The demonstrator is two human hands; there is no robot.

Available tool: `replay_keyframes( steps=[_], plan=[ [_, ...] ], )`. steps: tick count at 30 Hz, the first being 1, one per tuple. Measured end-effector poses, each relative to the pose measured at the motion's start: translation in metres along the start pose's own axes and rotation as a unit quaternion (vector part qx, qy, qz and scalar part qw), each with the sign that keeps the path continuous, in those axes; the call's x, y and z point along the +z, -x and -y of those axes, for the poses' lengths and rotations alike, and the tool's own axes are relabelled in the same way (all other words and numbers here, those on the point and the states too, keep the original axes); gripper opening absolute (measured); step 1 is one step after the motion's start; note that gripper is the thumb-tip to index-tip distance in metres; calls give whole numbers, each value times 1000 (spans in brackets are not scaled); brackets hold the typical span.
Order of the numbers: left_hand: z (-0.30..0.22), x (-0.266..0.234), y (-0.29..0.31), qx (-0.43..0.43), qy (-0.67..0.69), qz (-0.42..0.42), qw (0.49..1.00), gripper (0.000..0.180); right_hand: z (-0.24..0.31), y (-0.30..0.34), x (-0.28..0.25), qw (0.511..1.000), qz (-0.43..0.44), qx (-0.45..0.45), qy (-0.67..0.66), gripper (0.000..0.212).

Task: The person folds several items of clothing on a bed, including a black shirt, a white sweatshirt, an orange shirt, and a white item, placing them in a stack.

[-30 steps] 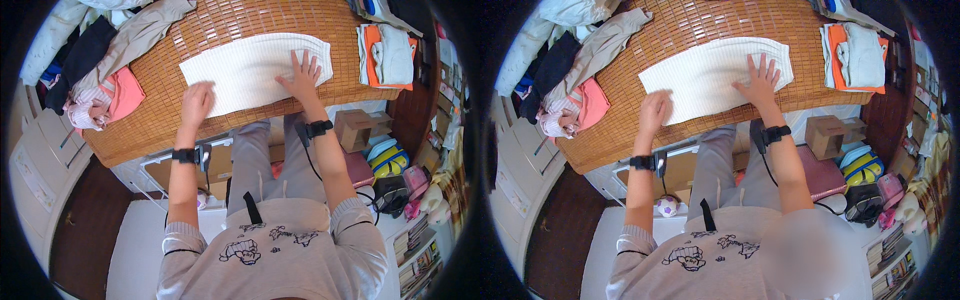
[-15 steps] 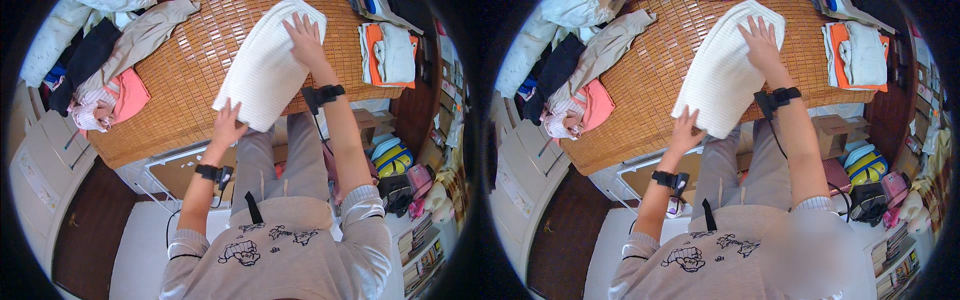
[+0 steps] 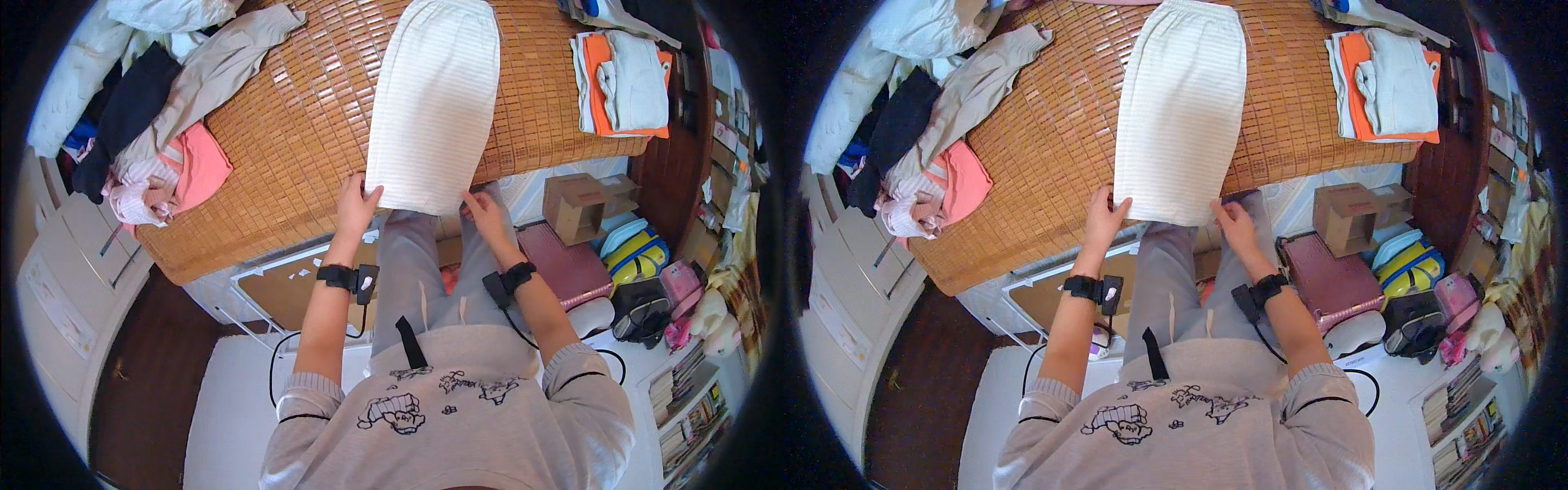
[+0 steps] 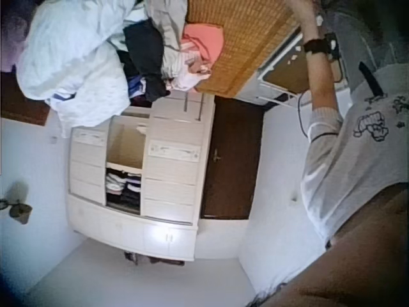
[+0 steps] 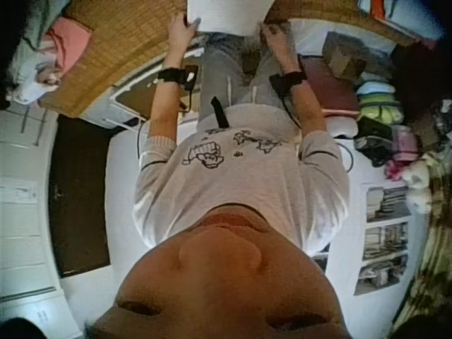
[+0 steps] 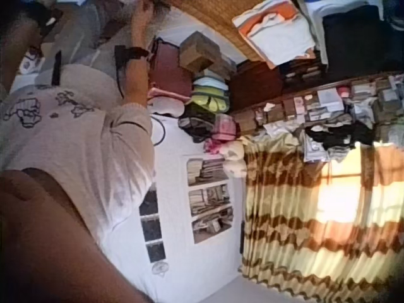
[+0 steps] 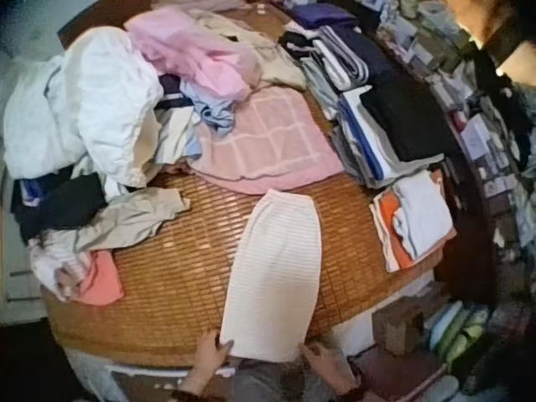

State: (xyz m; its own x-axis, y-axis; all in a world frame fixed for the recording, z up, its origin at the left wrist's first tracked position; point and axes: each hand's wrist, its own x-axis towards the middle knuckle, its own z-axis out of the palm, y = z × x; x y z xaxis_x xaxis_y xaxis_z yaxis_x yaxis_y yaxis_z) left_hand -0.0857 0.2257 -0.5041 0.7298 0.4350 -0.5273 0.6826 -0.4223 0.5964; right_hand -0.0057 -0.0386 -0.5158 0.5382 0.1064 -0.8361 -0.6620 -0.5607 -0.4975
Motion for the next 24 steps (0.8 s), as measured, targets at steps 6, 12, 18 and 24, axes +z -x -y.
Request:
replay_keyframes(
  steps=[6, 12, 18, 24],
  plan=[
    [18, 11, 6, -79, 145, 20, 986, 24, -2, -5, 9, 974, 134, 65, -172, 45],
    [12, 4, 13, -225, 431, 95, 869, 20, 3, -4, 9, 977, 148, 26, -152, 47],
    [11, 5, 31, -223, 378, 172, 882, 21, 7, 8, -13, 963, 197, 108, -150, 41],
    [-8, -12, 78, -232, 315, 294, 872, 56, -17, 38, -54, 940, 324, 98, -39, 50]
  ],
)
